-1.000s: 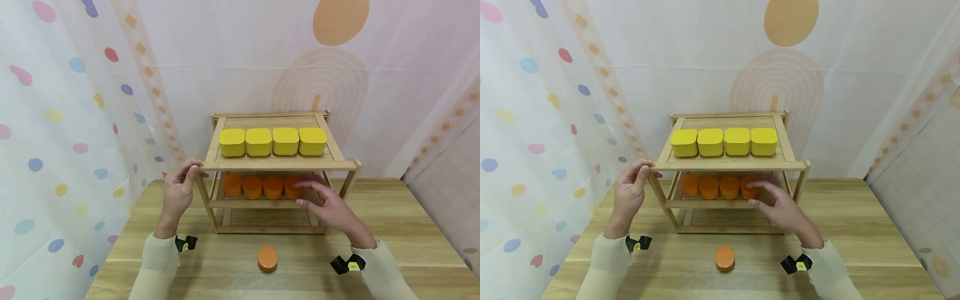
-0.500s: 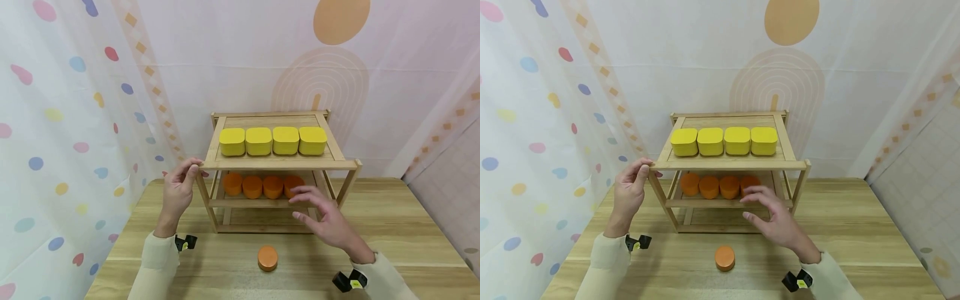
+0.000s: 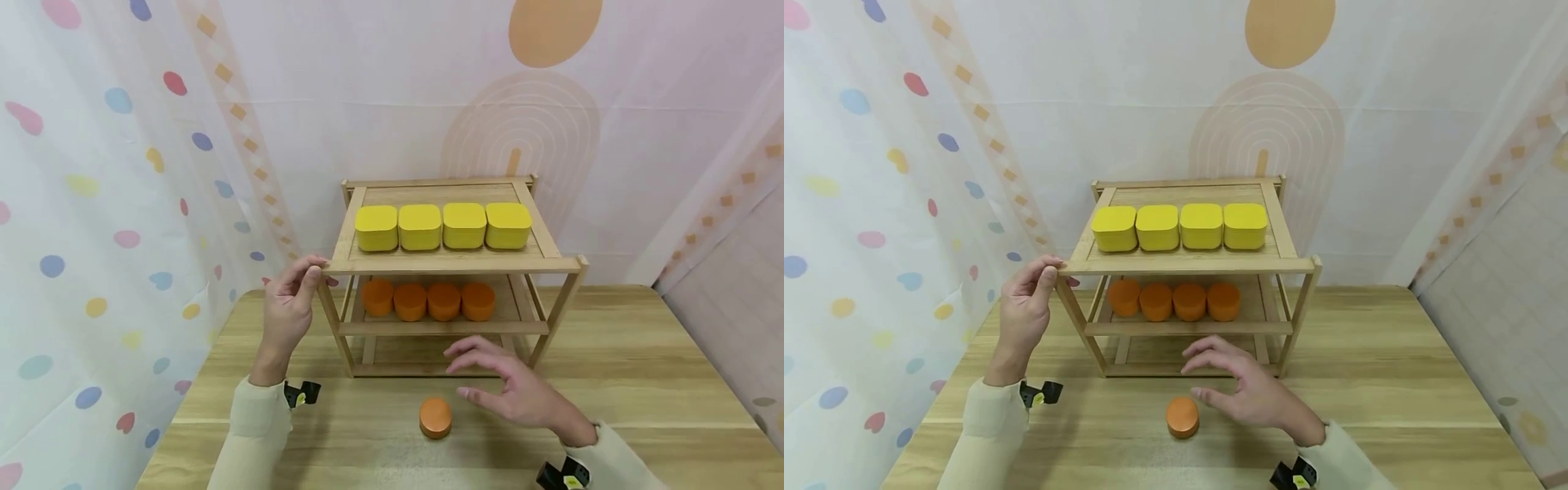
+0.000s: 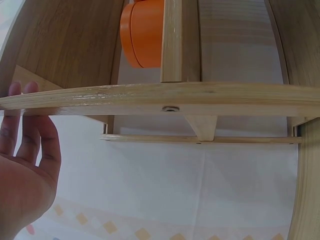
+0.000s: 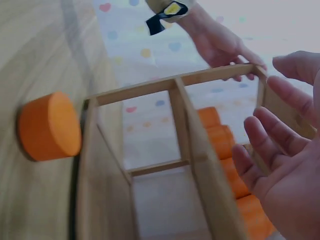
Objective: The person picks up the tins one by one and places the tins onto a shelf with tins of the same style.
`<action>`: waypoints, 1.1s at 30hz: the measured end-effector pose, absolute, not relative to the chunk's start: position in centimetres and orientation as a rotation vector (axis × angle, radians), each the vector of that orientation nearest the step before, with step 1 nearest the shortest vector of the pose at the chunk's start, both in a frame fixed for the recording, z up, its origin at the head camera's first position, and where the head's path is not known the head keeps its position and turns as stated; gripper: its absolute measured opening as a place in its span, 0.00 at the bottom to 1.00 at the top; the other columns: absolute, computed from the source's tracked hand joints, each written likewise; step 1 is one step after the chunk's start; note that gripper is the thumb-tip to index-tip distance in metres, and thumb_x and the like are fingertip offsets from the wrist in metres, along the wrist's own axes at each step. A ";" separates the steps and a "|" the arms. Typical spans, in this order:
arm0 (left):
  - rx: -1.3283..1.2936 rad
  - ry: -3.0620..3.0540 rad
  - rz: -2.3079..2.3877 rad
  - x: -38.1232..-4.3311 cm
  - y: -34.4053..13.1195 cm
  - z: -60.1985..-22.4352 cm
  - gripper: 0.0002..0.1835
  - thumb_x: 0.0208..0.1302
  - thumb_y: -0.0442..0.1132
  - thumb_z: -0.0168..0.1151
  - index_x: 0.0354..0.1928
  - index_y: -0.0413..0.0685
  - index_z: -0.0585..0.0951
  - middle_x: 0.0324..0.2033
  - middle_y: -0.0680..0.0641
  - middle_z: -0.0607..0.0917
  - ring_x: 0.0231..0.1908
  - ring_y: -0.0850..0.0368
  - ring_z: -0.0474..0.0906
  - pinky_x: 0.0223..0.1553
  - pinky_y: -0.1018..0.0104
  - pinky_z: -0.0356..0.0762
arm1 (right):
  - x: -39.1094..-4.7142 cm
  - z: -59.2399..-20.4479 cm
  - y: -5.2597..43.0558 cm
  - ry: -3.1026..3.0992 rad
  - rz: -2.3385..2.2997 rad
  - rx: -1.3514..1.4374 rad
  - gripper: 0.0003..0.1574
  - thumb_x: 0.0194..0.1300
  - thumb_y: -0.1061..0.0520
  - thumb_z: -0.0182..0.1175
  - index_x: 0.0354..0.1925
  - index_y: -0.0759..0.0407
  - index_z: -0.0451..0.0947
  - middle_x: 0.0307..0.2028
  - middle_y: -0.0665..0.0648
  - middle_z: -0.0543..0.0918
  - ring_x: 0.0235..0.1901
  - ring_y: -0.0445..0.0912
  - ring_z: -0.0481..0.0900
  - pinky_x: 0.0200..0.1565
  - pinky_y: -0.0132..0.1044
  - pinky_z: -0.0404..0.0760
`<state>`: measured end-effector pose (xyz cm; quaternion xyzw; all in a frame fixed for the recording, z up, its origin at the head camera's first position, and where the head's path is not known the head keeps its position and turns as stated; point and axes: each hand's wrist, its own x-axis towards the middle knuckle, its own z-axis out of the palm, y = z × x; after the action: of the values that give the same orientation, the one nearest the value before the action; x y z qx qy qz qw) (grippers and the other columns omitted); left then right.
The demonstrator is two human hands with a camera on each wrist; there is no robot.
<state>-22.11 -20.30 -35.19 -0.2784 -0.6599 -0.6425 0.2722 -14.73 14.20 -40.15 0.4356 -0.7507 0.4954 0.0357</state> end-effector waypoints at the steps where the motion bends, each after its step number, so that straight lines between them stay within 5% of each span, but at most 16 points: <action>1: -0.752 -1.775 -1.731 -22.1 -20.3 -35.2 0.11 0.73 0.30 0.53 0.46 0.23 0.77 0.42 0.53 0.86 0.34 0.60 0.84 0.46 0.68 0.83 | -14.7 -40.4 14.1 -2.327 1.535 1.341 0.21 0.64 0.65 0.65 0.52 0.46 0.79 0.59 0.52 0.76 0.59 0.51 0.74 0.60 0.42 0.75; 17: -0.762 -1.773 -1.740 -21.9 -20.3 -35.2 0.13 0.74 0.33 0.54 0.47 0.23 0.77 0.42 0.53 0.86 0.34 0.60 0.84 0.45 0.69 0.83 | -15.3 -43.9 13.4 -2.402 1.634 1.380 0.15 0.69 0.59 0.62 0.52 0.47 0.79 0.58 0.55 0.76 0.58 0.55 0.74 0.61 0.43 0.74; 33: -0.742 -1.786 -1.735 -21.9 -20.2 -35.1 0.10 0.73 0.28 0.52 0.46 0.24 0.77 0.38 0.54 0.87 0.34 0.61 0.84 0.46 0.69 0.82 | -16.6 -47.2 13.0 -2.473 1.791 1.435 0.16 0.68 0.58 0.63 0.53 0.60 0.79 0.61 0.59 0.73 0.62 0.61 0.71 0.63 0.47 0.70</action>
<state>-21.94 -20.24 -35.05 -0.2751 -0.6622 -0.6433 0.2683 -16.56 12.98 -47.19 0.4225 -0.7281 0.5272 -0.1157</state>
